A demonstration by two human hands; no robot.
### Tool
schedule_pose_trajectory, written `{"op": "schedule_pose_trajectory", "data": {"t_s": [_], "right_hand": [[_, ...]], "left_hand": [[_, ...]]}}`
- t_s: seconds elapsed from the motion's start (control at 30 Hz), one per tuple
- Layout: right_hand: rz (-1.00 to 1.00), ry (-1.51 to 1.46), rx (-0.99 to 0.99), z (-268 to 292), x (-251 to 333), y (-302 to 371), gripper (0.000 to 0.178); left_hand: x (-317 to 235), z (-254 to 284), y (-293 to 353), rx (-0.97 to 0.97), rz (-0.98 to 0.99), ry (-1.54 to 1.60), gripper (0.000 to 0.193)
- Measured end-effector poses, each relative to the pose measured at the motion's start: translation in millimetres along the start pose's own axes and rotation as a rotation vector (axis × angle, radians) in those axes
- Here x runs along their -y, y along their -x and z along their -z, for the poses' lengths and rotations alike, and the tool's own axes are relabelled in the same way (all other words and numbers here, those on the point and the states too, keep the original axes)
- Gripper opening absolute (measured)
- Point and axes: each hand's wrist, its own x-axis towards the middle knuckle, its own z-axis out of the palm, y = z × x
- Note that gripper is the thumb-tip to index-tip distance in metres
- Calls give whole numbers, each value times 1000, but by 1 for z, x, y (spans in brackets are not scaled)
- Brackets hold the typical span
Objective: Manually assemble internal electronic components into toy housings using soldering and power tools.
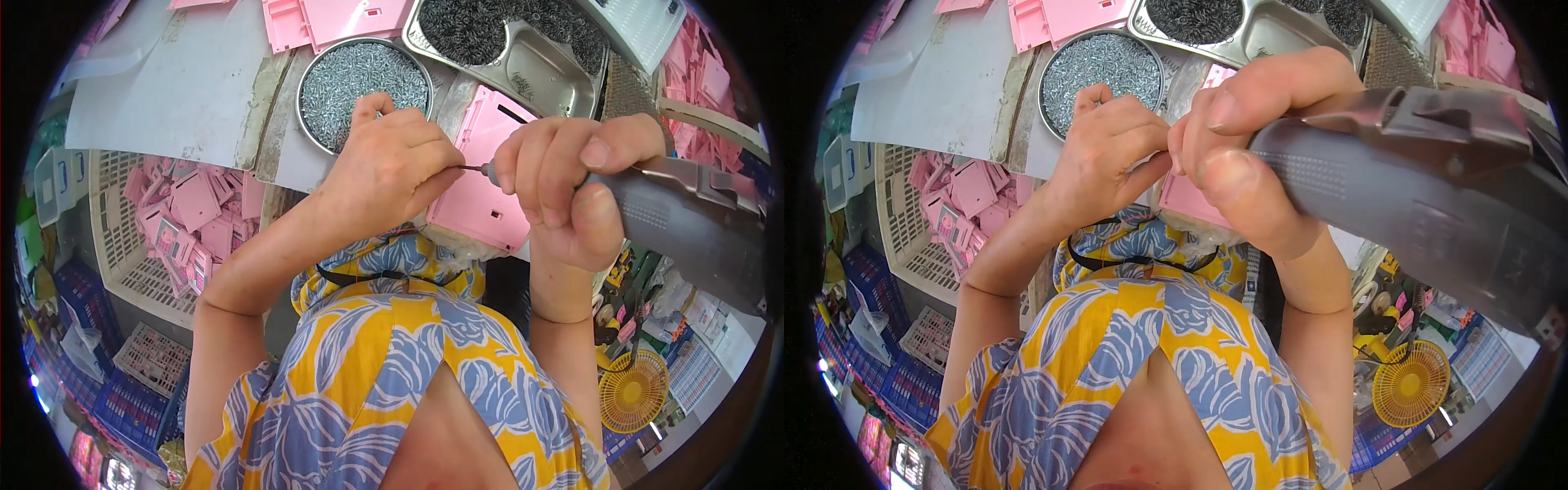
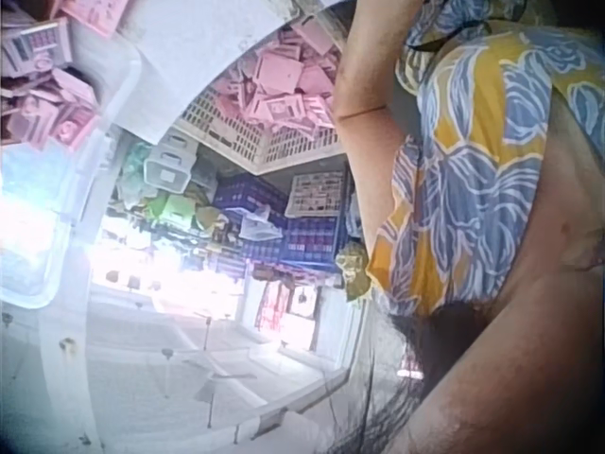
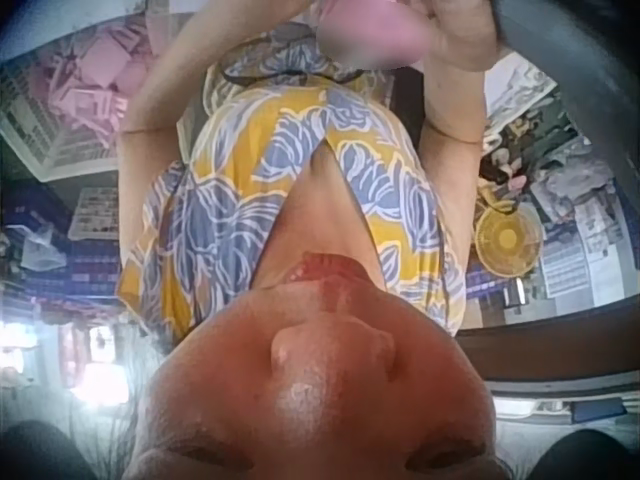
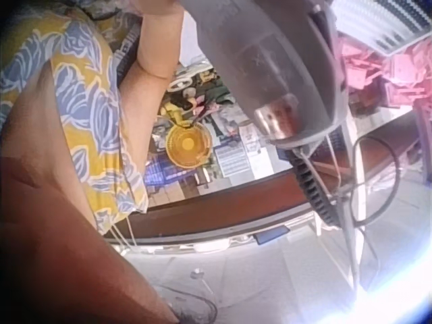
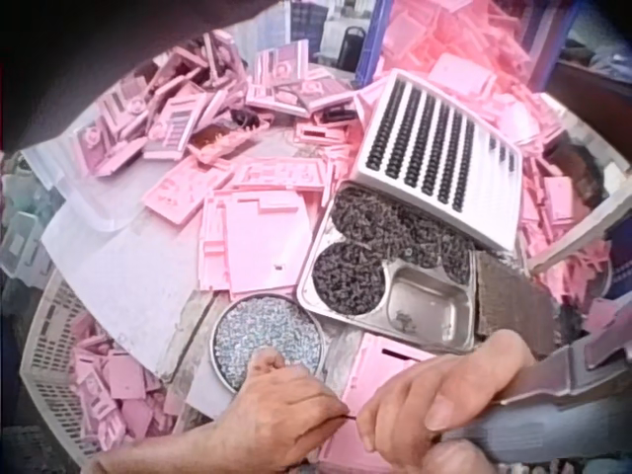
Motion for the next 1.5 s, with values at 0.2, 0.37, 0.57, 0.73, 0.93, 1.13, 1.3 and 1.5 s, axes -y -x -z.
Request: {"op": "schedule_pose_trajectory", "data": {"t_s": [0.2, 0.37, 0.57, 0.73, 0.93, 1.13, 1.3, 1.5], "right_hand": [[-21, -39, -31, -13, 0, 11, 25], [-135, -193, -123, -24, 2, 38, 29], [-154, 18, -62, -33, -11, 57, 25], [-133, 67, 50, -34, -11, 54, 25], [-184, 67, -6, -36, -8, 55, 25], [-243, 72, -27, -36, 1, 53, 26], [-270, 20, 14, -38, -7, 54, 24], [-159, 283, 138, -31, -6, 50, 22]], "left_hand": [[-12, 6, 11, 75, -55, -193, 18], [-29, 32, 18, 169, 104, -207, 38], [-16, 48, 28, 73, 165, -248, 43], [-13, 39, 26, -10, 139, -199, 39], [-3, 29, 17, -82, 81, -200, 32], [-2, 24, 19, -48, 106, -171, 29], [-1, 24, 19, -56, 95, -161, 28], [2, 16, -1, -27, 6, -122, 24]]}}
